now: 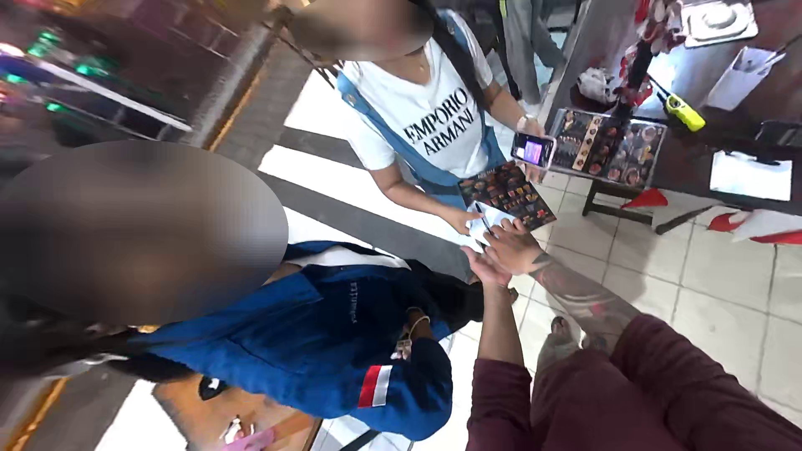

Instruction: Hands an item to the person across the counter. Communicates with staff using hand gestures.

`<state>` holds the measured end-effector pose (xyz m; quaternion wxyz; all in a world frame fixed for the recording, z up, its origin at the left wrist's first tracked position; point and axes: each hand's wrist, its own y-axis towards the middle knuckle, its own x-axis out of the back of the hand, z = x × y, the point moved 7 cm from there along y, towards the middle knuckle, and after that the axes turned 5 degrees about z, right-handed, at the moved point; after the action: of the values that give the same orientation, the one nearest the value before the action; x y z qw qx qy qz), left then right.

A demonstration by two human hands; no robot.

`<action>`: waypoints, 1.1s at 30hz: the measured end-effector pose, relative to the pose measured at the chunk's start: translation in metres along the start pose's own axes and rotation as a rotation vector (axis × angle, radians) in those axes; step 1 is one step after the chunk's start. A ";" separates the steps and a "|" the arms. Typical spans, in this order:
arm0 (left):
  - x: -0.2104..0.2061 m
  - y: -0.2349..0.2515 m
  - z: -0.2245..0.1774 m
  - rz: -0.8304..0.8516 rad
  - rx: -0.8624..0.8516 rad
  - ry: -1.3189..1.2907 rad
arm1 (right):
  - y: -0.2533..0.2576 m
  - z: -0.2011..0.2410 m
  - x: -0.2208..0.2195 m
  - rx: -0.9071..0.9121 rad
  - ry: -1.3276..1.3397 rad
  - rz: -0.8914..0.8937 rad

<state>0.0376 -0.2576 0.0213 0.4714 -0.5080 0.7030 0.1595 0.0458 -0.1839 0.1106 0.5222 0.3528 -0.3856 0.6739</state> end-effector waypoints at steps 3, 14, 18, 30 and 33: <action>-0.004 0.005 -0.002 -0.035 -0.047 -0.034 | -0.001 -0.001 0.002 0.001 0.034 0.065; -0.030 -0.009 0.008 -0.125 -0.116 -0.126 | -0.044 -0.037 0.060 0.118 0.324 0.033; -0.036 -0.006 0.012 -0.133 -0.165 -0.113 | -0.066 -0.060 0.101 0.200 0.726 0.072; -0.053 -0.038 0.087 -0.376 -0.427 -0.141 | -0.143 -0.218 0.179 0.426 1.230 0.222; -0.060 -0.057 0.113 -0.371 -0.441 -0.139 | -0.157 -0.271 0.169 0.384 1.240 0.255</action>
<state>0.1456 -0.1691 0.0285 0.4180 -0.7058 0.5125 0.2538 0.1447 0.1546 0.1599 0.4914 -0.0622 0.0745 0.8655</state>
